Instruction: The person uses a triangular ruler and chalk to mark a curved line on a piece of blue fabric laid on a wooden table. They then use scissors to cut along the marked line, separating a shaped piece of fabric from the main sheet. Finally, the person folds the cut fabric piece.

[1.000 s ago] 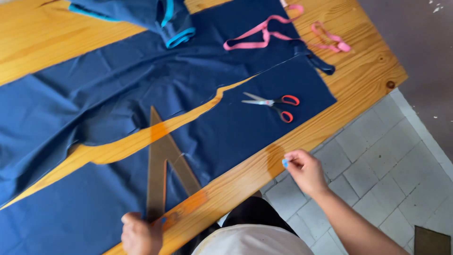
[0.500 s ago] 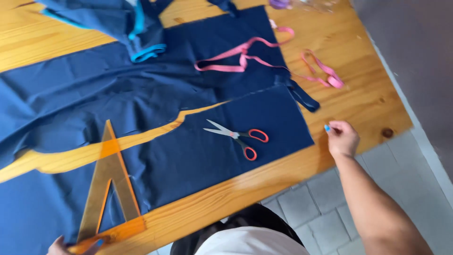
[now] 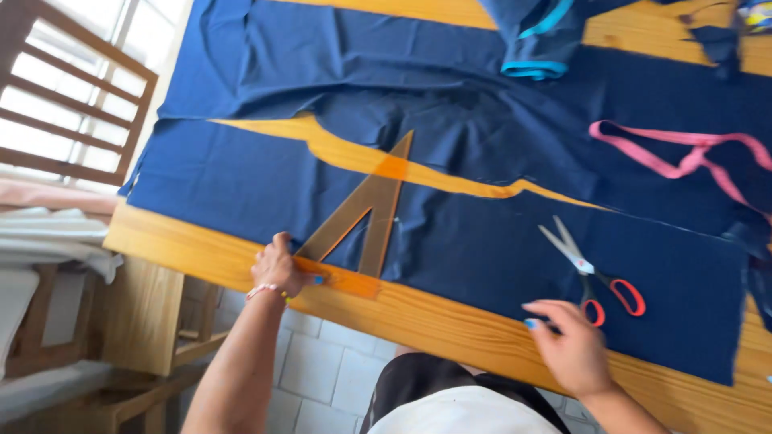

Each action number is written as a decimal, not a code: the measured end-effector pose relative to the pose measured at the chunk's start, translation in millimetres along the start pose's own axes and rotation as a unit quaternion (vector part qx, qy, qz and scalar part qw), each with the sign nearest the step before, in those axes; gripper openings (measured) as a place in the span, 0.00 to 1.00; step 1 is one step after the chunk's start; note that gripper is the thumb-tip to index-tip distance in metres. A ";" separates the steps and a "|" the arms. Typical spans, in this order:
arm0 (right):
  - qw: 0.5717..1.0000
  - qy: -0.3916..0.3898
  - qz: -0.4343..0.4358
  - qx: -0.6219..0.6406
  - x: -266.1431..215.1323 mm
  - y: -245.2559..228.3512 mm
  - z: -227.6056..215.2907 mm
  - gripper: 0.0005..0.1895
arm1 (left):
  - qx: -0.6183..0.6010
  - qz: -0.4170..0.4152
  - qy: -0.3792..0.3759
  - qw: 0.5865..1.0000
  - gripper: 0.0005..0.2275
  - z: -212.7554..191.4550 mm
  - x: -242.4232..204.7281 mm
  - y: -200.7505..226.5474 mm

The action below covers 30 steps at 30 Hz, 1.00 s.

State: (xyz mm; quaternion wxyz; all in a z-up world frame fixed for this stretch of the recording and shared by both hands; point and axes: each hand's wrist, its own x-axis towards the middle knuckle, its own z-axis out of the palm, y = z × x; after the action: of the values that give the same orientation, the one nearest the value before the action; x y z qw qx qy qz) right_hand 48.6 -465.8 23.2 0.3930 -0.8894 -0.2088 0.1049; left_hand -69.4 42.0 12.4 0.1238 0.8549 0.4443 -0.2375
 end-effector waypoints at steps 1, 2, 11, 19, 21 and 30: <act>1.000 -0.008 -0.001 0.001 9.2 -20.7 26.1 0.14 | 0.000 -0.007 -0.003 1.000 0.48 -1.6 -0.9 -2.1; 0.992 -0.083 0.049 0.087 18.2 -41.0 52.7 0.19 | -0.009 0.011 0.000 1.000 0.48 -2.9 -1.1 -3.8; 0.891 -0.271 0.225 0.286 25.6 -125.2 202.0 0.46 | -0.307 0.101 -0.114 0.939 0.17 -6.8 -12.5 -42.5; 0.837 -0.204 0.260 0.435 35.1 -146.0 149.3 0.34 | -0.629 0.172 -0.250 0.715 0.10 1.3 -38.1 -46.5; 0.836 -0.114 0.256 0.472 52.9 -155.6 117.4 0.22 | -0.619 0.271 -0.279 0.683 0.04 -23.0 -52.4 14.4; 0.866 0.144 0.248 0.409 206.7 90.4 -56.7 0.19 | -0.041 0.466 0.064 0.882 0.54 -1.6 -51.9 195.4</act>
State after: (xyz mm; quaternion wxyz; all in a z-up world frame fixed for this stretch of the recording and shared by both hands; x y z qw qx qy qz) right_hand 278.8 -463.8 -10.7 0.7085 -0.6762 0.1396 0.1457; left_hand 65.4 -105.9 40.7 0.2260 0.9709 0.0109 -0.0788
